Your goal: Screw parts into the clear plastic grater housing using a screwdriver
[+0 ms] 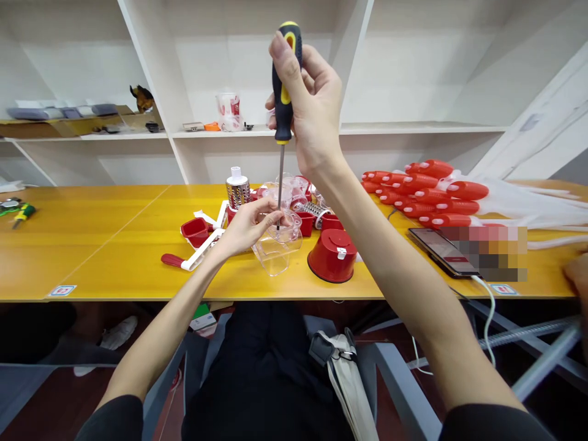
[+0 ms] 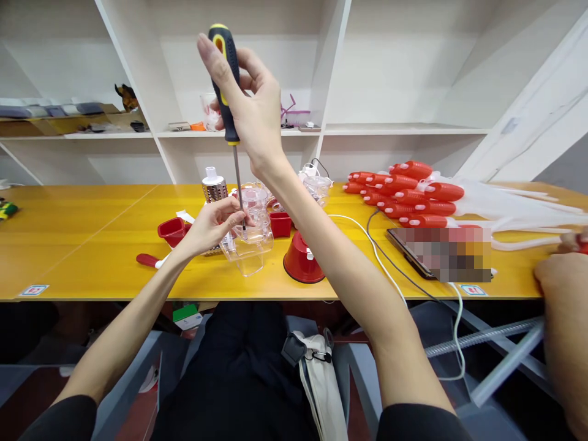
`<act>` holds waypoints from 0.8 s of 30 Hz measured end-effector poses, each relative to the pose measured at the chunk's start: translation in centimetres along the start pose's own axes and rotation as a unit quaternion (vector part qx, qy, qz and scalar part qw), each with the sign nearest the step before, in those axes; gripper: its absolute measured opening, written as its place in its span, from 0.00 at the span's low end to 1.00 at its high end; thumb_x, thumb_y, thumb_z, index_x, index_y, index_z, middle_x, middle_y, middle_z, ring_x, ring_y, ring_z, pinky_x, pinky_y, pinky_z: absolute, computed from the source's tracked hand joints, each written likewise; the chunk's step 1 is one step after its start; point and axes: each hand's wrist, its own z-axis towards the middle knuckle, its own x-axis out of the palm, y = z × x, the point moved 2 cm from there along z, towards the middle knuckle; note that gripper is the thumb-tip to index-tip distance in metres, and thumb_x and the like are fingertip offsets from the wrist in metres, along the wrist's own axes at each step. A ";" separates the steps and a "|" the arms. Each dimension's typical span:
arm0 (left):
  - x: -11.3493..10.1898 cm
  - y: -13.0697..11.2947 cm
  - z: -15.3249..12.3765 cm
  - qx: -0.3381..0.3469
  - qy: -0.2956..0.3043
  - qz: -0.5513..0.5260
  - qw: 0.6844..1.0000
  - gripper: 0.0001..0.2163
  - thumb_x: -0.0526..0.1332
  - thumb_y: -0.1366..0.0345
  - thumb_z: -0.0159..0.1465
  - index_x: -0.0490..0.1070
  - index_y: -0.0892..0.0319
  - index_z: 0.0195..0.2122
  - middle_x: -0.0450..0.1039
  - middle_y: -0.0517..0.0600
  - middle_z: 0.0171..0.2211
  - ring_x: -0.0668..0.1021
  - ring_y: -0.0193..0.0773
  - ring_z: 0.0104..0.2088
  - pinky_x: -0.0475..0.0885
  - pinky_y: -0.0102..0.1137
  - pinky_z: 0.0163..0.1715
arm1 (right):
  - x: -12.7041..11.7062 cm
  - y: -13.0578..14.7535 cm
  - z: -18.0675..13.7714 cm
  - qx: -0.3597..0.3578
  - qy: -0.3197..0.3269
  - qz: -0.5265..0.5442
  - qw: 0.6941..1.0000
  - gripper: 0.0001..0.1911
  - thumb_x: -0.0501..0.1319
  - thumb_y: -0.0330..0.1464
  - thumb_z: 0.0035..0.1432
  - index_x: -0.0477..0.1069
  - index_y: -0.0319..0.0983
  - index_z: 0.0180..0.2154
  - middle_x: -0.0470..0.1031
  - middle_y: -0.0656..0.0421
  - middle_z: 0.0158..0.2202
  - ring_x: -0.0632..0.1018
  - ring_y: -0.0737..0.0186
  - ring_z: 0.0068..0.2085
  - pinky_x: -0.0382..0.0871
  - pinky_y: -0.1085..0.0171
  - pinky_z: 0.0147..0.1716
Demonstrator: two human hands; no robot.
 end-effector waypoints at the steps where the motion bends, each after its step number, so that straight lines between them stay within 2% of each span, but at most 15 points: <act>1: 0.0 -0.1 0.0 -0.005 -0.003 -0.003 1.000 0.09 0.60 0.60 0.69 0.68 0.60 0.36 0.80 0.51 0.35 0.83 0.33 0.36 0.77 0.28 0.36 | -0.1 0.1 0.0 -0.004 0.004 -0.001 1.000 0.14 0.57 0.44 0.61 0.59 0.42 0.41 0.64 0.61 0.32 0.70 0.75 0.29 0.64 0.72 0.24; 6: -0.2 -0.4 0.2 -0.029 0.002 0.014 0.999 0.09 0.61 0.61 0.68 0.64 0.58 0.33 0.80 0.49 0.32 0.81 0.31 0.31 0.75 0.27 0.31 | -0.4 -0.2 0.5 0.003 0.003 0.015 1.000 0.17 0.53 0.47 0.60 0.56 0.43 0.43 0.71 0.61 0.36 0.75 0.71 0.29 0.69 0.69 0.27; 10: -0.4 -0.6 0.6 -0.036 0.021 0.063 0.997 0.10 0.60 0.60 0.67 0.62 0.57 0.32 0.80 0.49 0.31 0.81 0.33 0.31 0.74 0.27 0.29 | -0.3 -0.6 0.6 0.005 0.005 0.022 1.000 0.23 0.52 0.54 0.57 0.55 0.43 0.42 0.71 0.61 0.37 0.73 0.71 0.27 0.67 0.69 0.24; 13: -0.4 -0.4 0.7 -0.036 0.023 0.081 0.996 0.11 0.60 0.58 0.67 0.61 0.57 0.32 0.80 0.49 0.32 0.80 0.33 0.29 0.73 0.28 0.29 | -0.2 -0.4 0.4 0.013 -0.010 0.004 1.000 0.18 0.55 0.49 0.58 0.60 0.45 0.43 0.70 0.62 0.39 0.70 0.75 0.28 0.65 0.70 0.24; 16: -0.4 0.0 0.7 -0.035 0.012 0.095 0.995 0.12 0.60 0.57 0.67 0.60 0.56 0.32 0.80 0.49 0.31 0.80 0.33 0.28 0.72 0.29 0.28 | -0.4 0.0 0.3 0.007 -0.020 -0.016 1.000 0.15 0.58 0.46 0.59 0.63 0.44 0.41 0.66 0.62 0.34 0.67 0.76 0.29 0.65 0.71 0.24; 18: -0.4 0.3 0.7 -0.028 0.010 0.097 0.995 0.13 0.61 0.56 0.66 0.60 0.56 0.32 0.80 0.49 0.31 0.80 0.34 0.28 0.72 0.29 0.28 | -0.6 0.2 0.2 0.002 -0.012 -0.018 1.000 0.14 0.58 0.45 0.59 0.62 0.43 0.40 0.65 0.62 0.33 0.69 0.76 0.30 0.66 0.71 0.25; 21: -0.4 0.1 0.7 -0.019 0.014 0.076 0.997 0.13 0.62 0.56 0.66 0.60 0.56 0.31 0.80 0.49 0.30 0.80 0.35 0.29 0.71 0.30 0.26 | -0.9 0.3 -0.1 0.001 0.002 -0.012 1.000 0.16 0.58 0.43 0.60 0.59 0.45 0.46 0.67 0.63 0.36 0.73 0.74 0.32 0.68 0.70 0.27; 24: -0.3 -0.7 0.8 -0.008 0.022 0.059 0.998 0.09 0.61 0.58 0.68 0.65 0.56 0.35 0.79 0.48 0.31 0.80 0.34 0.31 0.72 0.30 0.28 | -1.1 0.5 -0.5 0.001 0.001 -0.015 1.000 0.15 0.56 0.42 0.61 0.57 0.45 0.47 0.68 0.62 0.39 0.73 0.75 0.33 0.68 0.70 0.29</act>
